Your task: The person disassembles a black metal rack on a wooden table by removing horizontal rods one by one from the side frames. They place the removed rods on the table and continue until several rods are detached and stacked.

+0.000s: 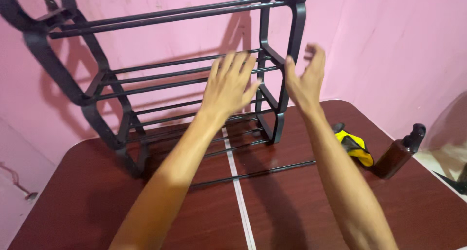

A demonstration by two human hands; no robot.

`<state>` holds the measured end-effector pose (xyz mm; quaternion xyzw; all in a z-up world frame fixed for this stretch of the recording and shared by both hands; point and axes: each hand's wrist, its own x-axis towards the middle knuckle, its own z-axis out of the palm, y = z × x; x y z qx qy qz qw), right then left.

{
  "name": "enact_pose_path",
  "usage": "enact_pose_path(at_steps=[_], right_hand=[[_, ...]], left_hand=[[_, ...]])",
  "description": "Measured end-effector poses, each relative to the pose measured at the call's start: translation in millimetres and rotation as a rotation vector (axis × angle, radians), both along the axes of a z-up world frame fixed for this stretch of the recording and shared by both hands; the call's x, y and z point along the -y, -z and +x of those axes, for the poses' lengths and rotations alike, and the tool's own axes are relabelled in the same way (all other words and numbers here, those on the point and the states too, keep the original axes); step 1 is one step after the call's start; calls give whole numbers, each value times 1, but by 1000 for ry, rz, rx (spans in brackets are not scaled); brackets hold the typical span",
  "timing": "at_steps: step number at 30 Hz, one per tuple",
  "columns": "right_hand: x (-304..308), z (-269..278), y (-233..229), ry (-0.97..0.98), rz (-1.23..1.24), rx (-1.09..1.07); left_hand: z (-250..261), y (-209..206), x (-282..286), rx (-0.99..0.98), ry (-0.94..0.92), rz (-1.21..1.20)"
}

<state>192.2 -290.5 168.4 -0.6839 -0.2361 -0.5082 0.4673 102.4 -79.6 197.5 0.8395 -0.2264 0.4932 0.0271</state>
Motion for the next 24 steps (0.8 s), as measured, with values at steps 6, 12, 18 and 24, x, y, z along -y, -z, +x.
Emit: enact_pose_path(at_steps=[6,12,18,24], right_hand=[[-9,33,-68,-63,0,71],[-22,56,-95,-143,103,16],[-23,52,-101,-114,73,66],[-24,43,-102,-137,38,52]], left_hand=[[67,-68,33,239,-30,99],[128,-91,68,205,-150,107],[156,-110,55,169,12,134],[152,-114,42,-30,9,149]])
